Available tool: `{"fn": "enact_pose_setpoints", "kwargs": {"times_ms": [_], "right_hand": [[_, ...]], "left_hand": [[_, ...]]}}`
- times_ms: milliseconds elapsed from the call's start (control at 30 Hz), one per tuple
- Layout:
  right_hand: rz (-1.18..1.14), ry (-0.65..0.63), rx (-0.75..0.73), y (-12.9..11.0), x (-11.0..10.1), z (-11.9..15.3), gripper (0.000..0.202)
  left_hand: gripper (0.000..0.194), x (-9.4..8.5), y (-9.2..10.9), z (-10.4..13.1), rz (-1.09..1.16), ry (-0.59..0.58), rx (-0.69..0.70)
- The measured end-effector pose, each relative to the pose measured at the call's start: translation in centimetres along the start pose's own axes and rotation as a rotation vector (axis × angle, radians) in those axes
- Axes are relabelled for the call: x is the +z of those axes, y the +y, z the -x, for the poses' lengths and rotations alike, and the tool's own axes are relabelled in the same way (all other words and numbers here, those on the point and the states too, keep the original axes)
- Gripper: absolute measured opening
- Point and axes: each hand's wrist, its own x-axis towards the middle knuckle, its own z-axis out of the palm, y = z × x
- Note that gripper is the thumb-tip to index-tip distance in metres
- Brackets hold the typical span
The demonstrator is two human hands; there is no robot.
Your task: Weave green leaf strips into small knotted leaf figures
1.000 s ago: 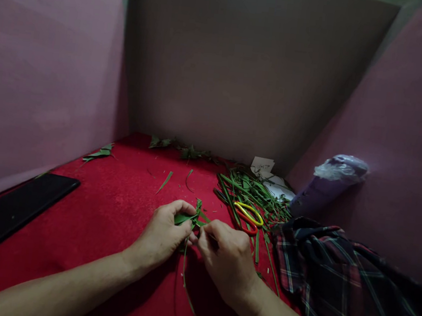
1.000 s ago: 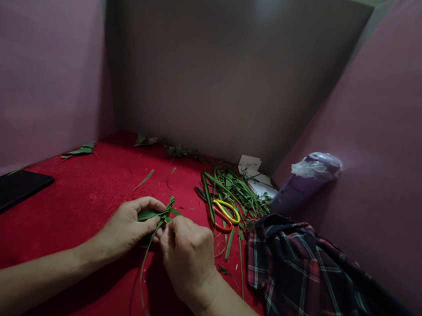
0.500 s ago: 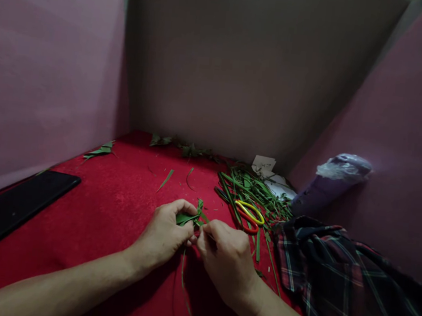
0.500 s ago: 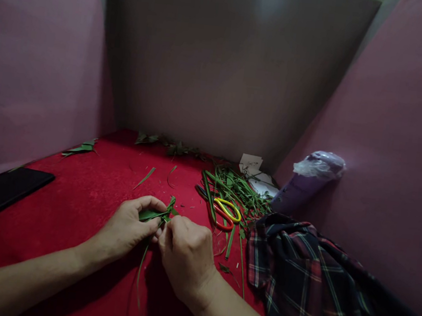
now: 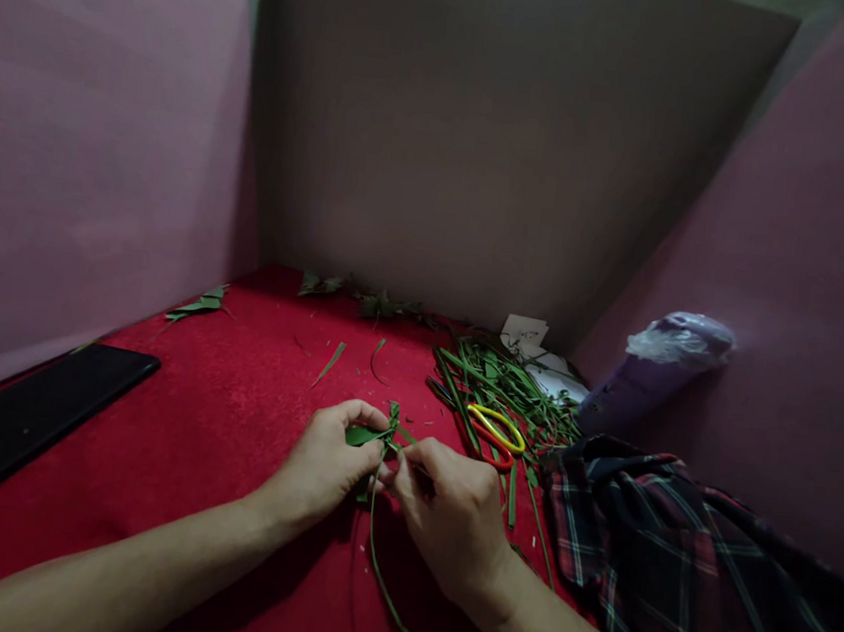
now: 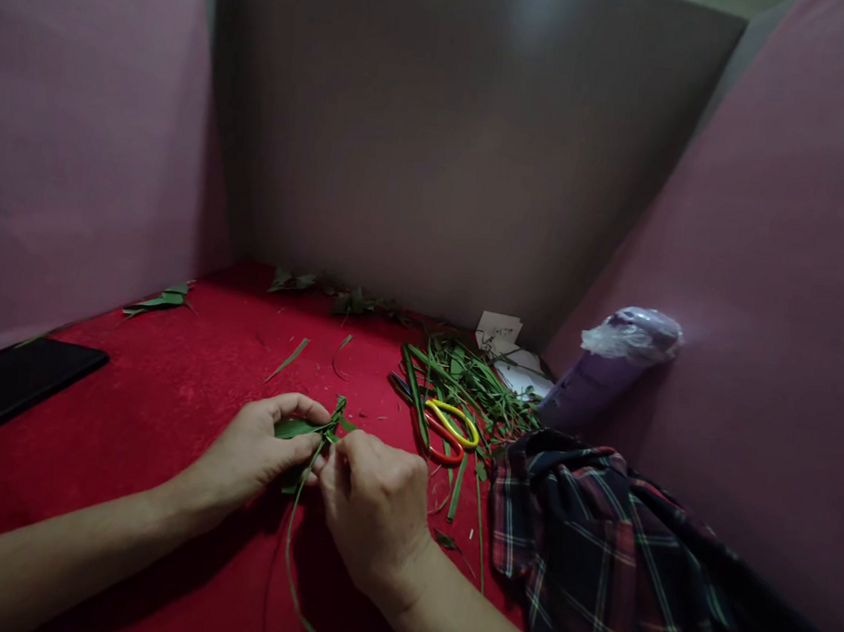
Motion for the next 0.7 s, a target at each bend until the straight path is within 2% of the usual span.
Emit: {"fn": "enact_pose_setpoints", "kwargs": {"times_ms": [400,700], "right_hand": [[0.066,0.037,-0.071,-0.42,-0.01,-0.09,0.021],[0.018,-0.023,0.018,-0.28,0.21,-0.02,0.020]], "left_hand": [[0.020,0.12,0.52,0.20,0.024,0.031,0.016],[0.021,-0.06,-0.19,-0.18,0.001,0.053,0.040]]}}
